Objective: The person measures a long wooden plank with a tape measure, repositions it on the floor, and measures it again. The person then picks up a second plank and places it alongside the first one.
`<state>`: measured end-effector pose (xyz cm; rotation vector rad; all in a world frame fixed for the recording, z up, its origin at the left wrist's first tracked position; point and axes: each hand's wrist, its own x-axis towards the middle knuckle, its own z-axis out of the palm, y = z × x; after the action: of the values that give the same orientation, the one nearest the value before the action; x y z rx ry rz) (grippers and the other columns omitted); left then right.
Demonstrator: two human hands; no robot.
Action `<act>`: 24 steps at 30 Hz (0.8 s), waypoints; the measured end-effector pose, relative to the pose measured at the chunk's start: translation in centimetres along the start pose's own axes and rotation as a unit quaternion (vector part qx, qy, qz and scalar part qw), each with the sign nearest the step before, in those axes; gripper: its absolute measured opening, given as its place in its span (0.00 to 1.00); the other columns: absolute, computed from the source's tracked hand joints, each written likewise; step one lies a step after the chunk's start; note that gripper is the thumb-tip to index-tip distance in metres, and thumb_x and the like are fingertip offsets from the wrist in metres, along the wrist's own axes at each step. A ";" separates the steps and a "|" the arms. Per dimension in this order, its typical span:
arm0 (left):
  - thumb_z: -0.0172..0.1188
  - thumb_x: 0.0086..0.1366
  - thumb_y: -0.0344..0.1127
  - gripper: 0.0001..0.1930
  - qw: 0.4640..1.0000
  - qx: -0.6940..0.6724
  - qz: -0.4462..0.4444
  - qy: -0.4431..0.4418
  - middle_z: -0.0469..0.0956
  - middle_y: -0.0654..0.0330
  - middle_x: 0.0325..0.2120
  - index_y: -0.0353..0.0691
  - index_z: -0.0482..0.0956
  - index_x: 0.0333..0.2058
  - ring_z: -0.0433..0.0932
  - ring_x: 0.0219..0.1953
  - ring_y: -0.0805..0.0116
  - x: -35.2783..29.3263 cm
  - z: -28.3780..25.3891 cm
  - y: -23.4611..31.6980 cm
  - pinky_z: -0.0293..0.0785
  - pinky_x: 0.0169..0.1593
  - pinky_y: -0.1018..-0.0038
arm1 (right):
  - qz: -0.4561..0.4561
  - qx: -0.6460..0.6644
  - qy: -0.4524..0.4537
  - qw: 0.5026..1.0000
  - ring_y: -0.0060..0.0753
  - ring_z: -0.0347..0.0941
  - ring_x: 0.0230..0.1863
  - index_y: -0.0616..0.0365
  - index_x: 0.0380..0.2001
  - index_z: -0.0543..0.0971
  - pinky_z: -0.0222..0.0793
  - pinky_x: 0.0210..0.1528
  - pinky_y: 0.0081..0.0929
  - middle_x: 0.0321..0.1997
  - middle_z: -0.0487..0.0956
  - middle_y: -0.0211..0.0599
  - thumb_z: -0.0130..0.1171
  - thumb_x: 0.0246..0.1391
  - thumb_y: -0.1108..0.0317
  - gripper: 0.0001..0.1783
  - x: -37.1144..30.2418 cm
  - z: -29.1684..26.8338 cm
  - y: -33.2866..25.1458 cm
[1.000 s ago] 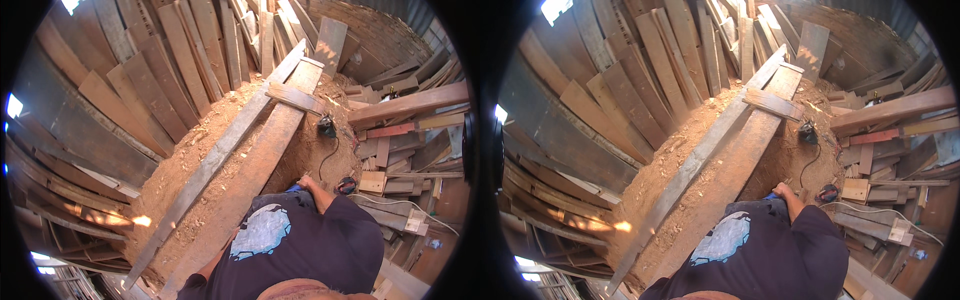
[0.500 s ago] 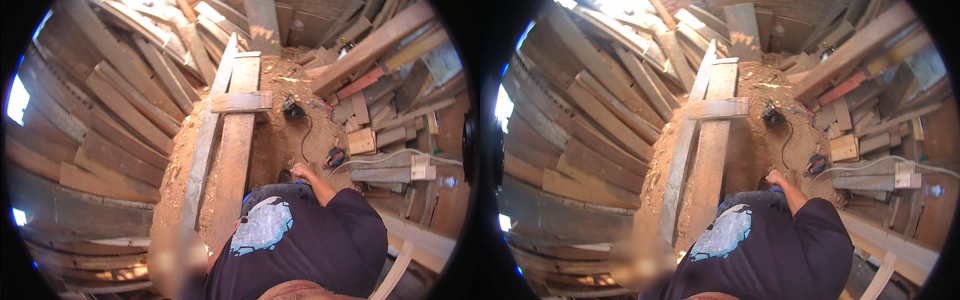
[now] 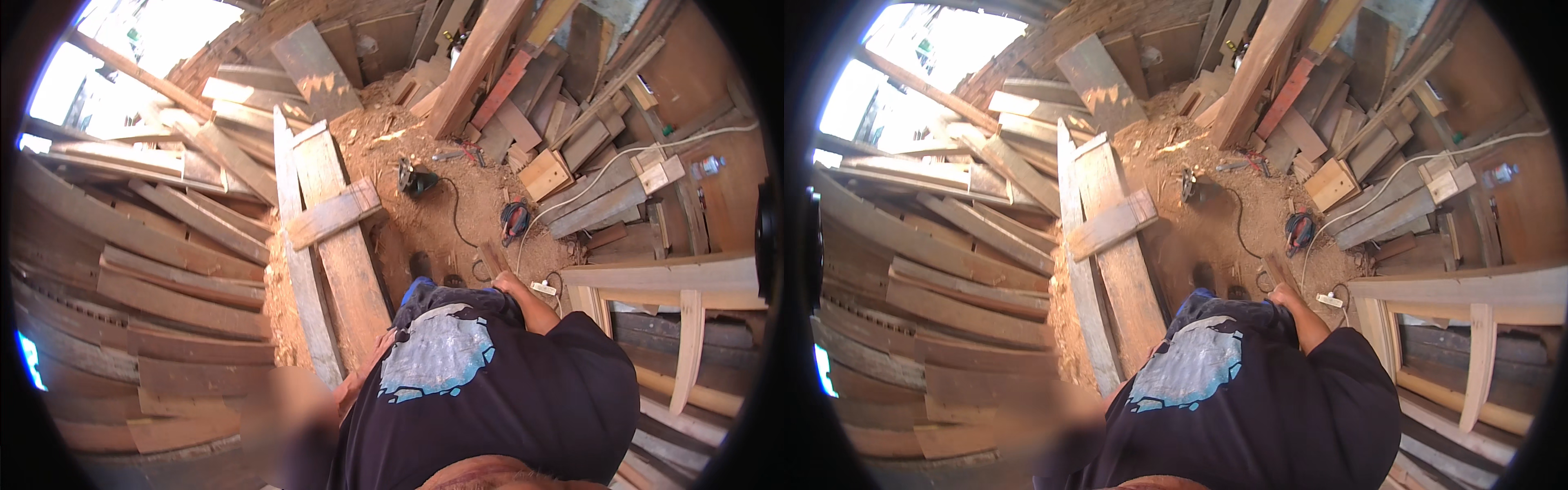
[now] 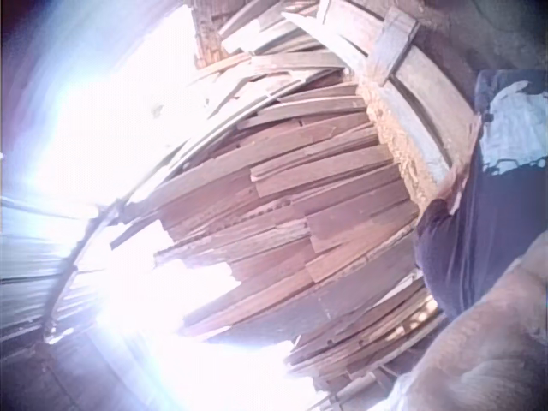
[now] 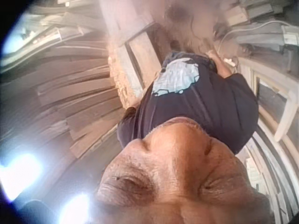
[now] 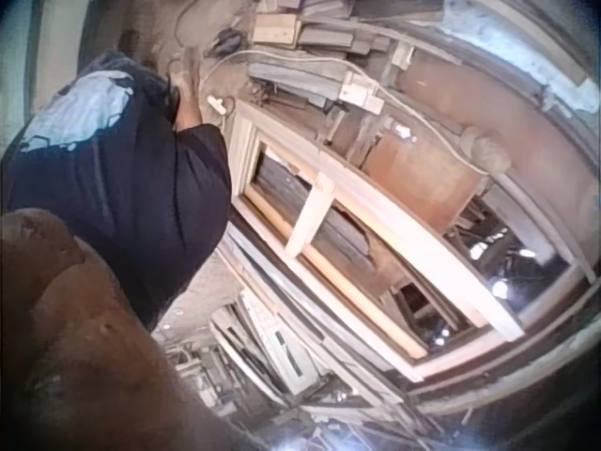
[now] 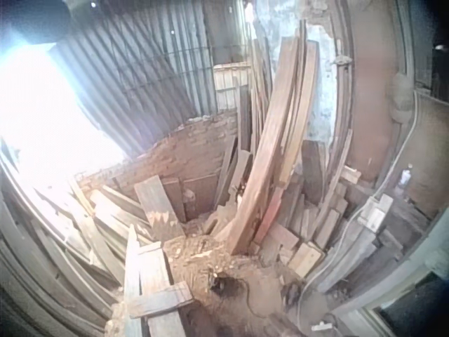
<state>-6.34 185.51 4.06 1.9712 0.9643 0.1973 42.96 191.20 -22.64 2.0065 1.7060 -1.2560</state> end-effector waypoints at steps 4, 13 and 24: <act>0.64 0.51 0.55 0.56 0.996 0.024 0.068 -0.055 0.51 0.36 0.65 0.33 0.43 0.68 0.53 0.67 0.40 4.4 -6.1 -2.8 0.44 0.68 0.49 | 0.014 0.088 0.080 0.993 0.51 0.80 0.41 0.61 0.29 0.83 0.72 0.44 0.41 0.34 0.81 0.54 0.54 0.48 0.49 0.23 -1.4 -1.6 -1.9; 0.64 0.51 0.55 0.56 0.960 0.045 0.200 -0.192 0.51 0.36 0.65 0.33 0.42 0.68 0.53 0.67 0.40 12.2 -16.0 -6.4 0.43 0.68 0.49 | 0.116 0.241 0.082 0.960 0.48 0.80 0.42 0.58 0.31 0.84 0.73 0.43 0.42 0.36 0.82 0.50 0.56 0.47 0.48 0.23 -3.1 -3.6 -12.0; 0.67 0.45 0.56 0.60 0.945 0.018 0.223 -0.238 0.53 0.35 0.64 0.31 0.42 0.68 0.54 0.65 0.35 13.9 -19.2 -9.1 0.46 0.67 0.50 | 0.135 0.244 0.057 0.959 0.49 0.80 0.45 0.59 0.33 0.83 0.73 0.43 0.41 0.39 0.81 0.52 0.59 0.47 0.48 0.23 -3.4 -1.2 -12.8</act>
<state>-11.05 210.40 4.90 2.1108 0.2059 -0.0507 32.28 193.47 -15.08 2.5236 1.1778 -1.6006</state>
